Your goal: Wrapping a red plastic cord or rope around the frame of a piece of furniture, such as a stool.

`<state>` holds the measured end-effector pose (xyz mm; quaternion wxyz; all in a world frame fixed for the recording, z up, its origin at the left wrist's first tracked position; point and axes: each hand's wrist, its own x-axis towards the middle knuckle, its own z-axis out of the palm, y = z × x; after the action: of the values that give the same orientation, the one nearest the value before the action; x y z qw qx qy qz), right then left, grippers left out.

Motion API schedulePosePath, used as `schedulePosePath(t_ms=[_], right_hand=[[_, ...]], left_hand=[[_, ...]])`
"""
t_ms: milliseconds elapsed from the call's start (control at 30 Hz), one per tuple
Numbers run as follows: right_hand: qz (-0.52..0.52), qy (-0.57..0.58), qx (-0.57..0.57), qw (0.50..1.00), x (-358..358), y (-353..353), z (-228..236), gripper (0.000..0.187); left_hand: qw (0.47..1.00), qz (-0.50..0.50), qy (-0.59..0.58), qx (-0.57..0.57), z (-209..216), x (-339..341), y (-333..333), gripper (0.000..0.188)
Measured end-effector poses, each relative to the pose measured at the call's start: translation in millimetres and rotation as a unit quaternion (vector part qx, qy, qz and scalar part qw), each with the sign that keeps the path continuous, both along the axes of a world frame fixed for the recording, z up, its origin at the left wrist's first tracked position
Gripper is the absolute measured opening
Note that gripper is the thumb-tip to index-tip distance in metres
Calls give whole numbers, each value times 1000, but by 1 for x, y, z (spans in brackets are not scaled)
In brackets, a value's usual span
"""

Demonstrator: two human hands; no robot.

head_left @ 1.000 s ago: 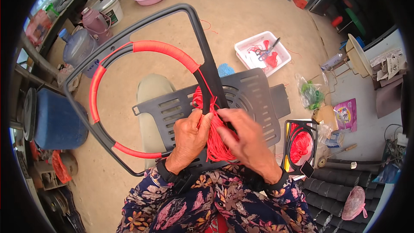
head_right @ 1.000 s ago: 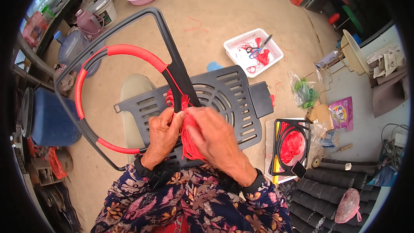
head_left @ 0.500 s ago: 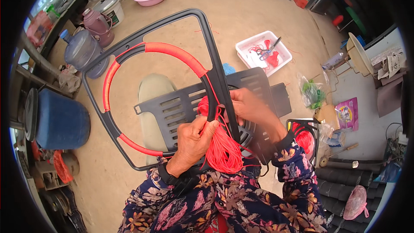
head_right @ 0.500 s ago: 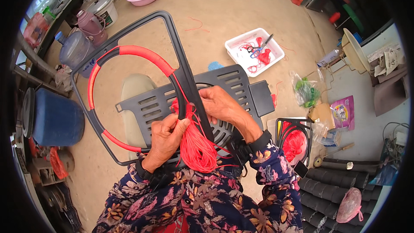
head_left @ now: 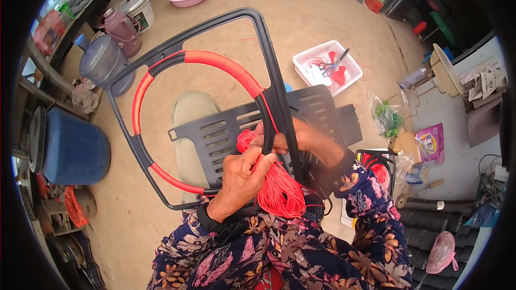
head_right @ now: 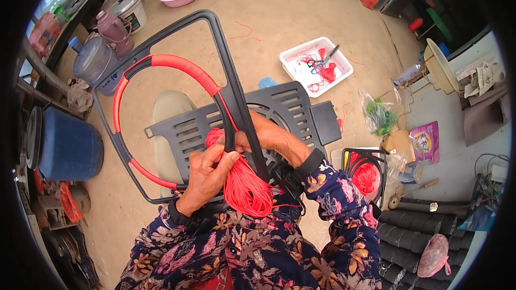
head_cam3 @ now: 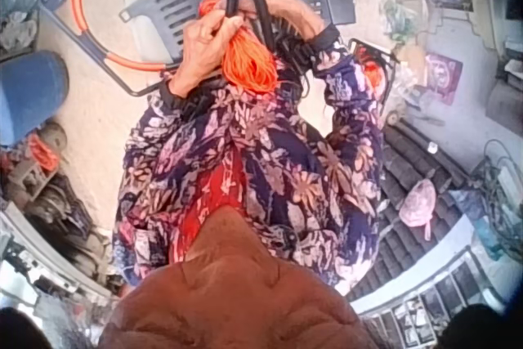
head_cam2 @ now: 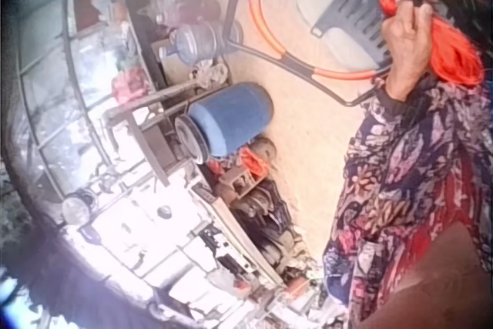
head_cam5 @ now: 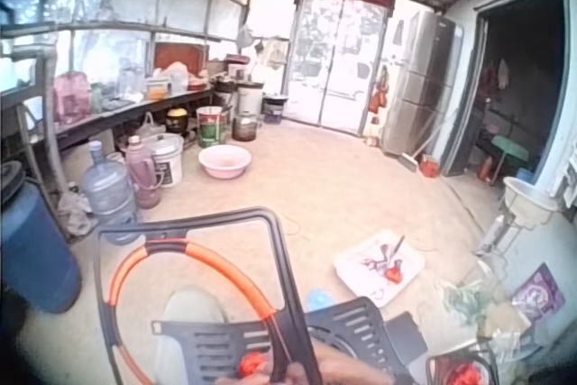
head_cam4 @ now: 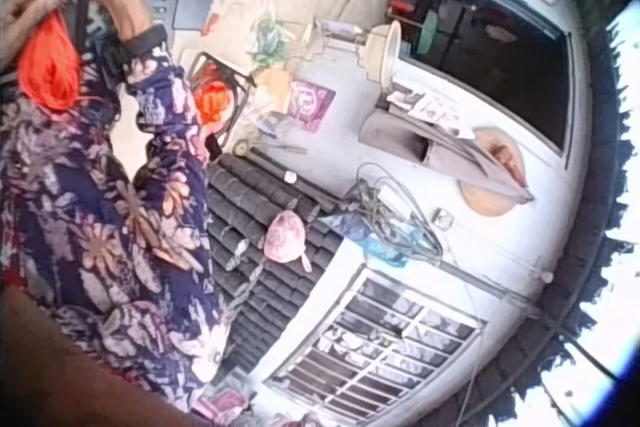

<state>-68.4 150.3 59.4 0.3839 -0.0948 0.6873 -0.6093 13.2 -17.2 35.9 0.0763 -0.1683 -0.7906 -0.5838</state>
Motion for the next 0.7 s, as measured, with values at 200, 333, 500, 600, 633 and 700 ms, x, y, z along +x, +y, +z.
schedulePosePath(t_ms=[200, 333, 500, 600, 633, 700], right_hand=[[-148, 128, -77, 978, -25, -2, 11, 9], [-99, 168, -56, 979, -31, -18, 7, 16], [-227, 33, -154, 961, -33, -2, -12, 25], [-360, 92, -123, 920, -32, 14, -5, 20], [-428, 152, -98, 885, -30, 17, -1, 17], [-398, 245, -45, 883, -14, 5, 23, 15]], left_hand=[[1000, -8, 18, -21, 12, 1, -1, 30], [1000, -8, 1, -15, -1, 3, -2, 32], [996, -37, -80, 24, -12, -2, 1, 40], [992, -42, -108, 40, -18, -5, 3, 45], [992, -47, -110, 36, -18, -7, 4, 45], [992, -47, -114, 28, -18, -8, 5, 45]])
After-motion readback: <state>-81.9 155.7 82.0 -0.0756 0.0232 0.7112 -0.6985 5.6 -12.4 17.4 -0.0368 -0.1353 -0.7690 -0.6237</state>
